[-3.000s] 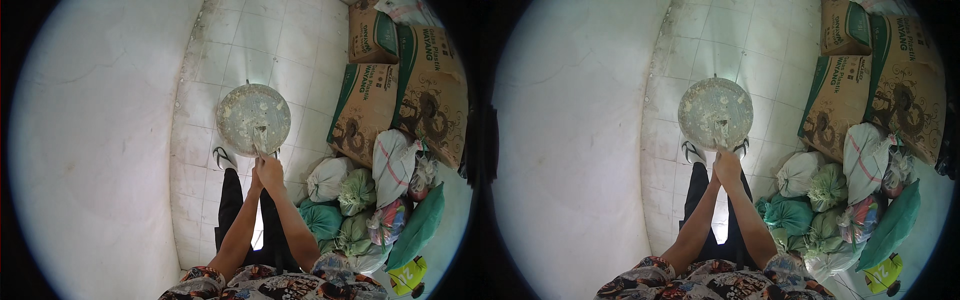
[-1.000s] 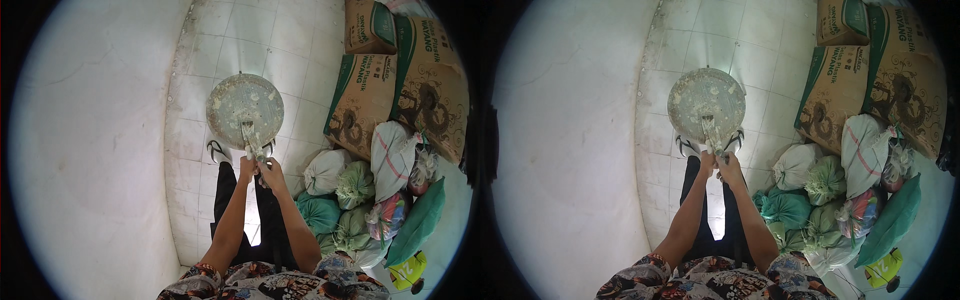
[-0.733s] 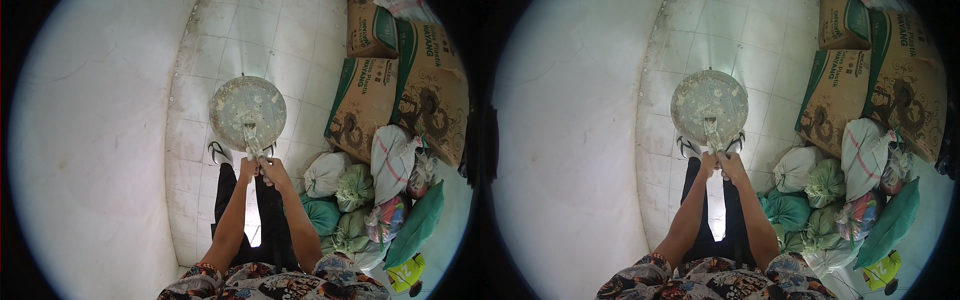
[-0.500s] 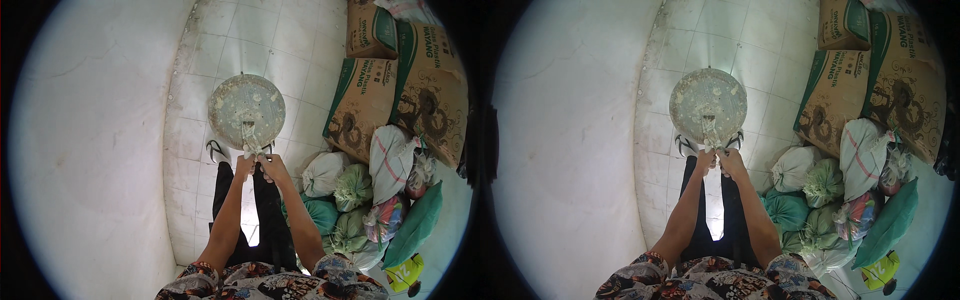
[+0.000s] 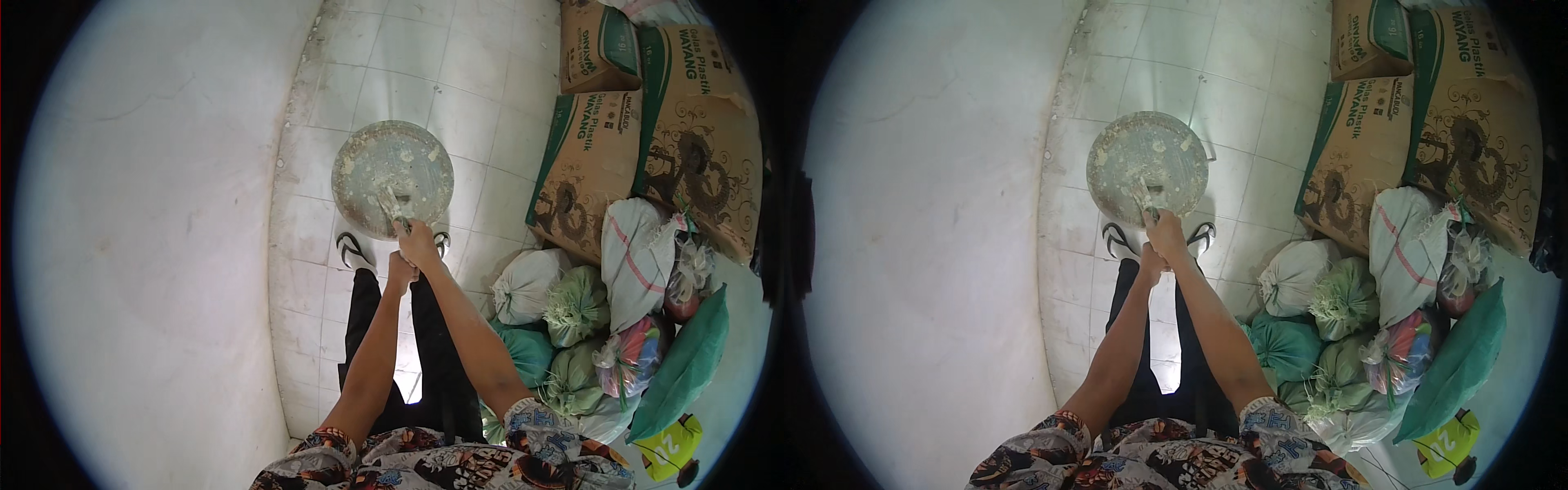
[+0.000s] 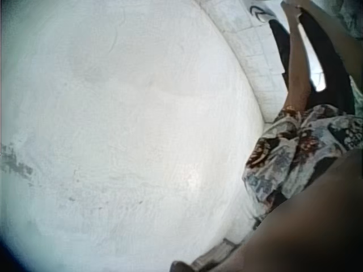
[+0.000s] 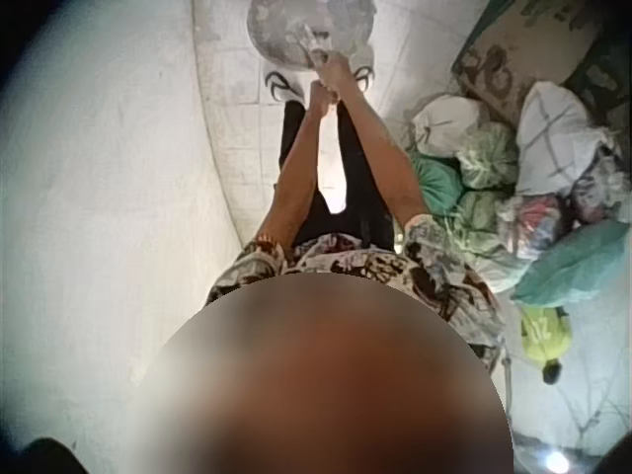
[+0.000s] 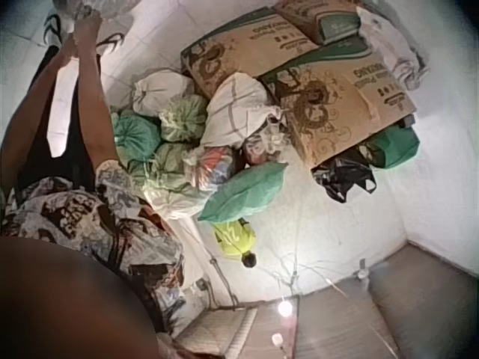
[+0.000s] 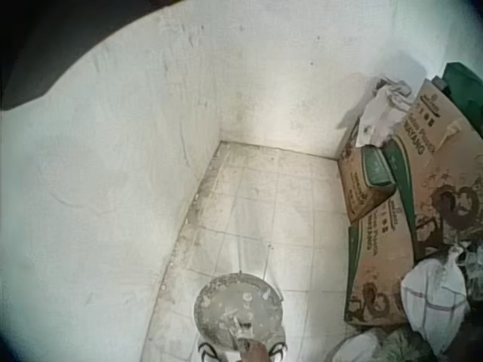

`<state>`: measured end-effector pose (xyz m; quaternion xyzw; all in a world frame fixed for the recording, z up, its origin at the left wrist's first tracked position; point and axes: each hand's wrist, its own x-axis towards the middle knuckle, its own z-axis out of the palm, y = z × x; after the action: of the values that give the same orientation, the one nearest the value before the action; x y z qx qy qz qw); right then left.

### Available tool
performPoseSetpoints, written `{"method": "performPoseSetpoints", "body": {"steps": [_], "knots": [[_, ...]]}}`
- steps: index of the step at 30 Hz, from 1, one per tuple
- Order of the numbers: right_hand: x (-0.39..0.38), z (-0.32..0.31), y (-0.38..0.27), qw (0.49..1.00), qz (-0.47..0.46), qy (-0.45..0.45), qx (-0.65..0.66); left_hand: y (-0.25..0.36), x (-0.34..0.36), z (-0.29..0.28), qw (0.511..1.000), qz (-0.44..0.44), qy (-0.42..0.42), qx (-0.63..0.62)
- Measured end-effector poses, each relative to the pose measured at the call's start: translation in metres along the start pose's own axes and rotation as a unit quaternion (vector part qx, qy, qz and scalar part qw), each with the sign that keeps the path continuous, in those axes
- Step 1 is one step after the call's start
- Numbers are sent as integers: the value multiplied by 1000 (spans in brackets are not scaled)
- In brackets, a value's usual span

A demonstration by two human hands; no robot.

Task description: The person applies plaster to a damaged section of a white wall using a scraper.

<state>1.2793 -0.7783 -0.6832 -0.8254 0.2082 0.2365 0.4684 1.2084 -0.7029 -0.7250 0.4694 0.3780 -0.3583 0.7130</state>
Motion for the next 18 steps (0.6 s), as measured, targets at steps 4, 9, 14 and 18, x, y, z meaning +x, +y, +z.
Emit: {"method": "performPoseSetpoints", "body": {"steps": [4, 9, 14, 18], "knots": [[0, 1, 21, 991, -85, 106, -18, 6, -11, 5, 998, 32, 47, 22], [-47, -13, 3, 996, 66, -18, 60, 4, -24, -41, 986, 157, 37, -52], [-75, 4, 7, 987, 42, -42, 151, 1, -35, -36, 985, 166, 21, -44], [-70, 17, -11, 984, 96, -107, 109, 14, -38, -62, 986, 163, 23, -2]]}}
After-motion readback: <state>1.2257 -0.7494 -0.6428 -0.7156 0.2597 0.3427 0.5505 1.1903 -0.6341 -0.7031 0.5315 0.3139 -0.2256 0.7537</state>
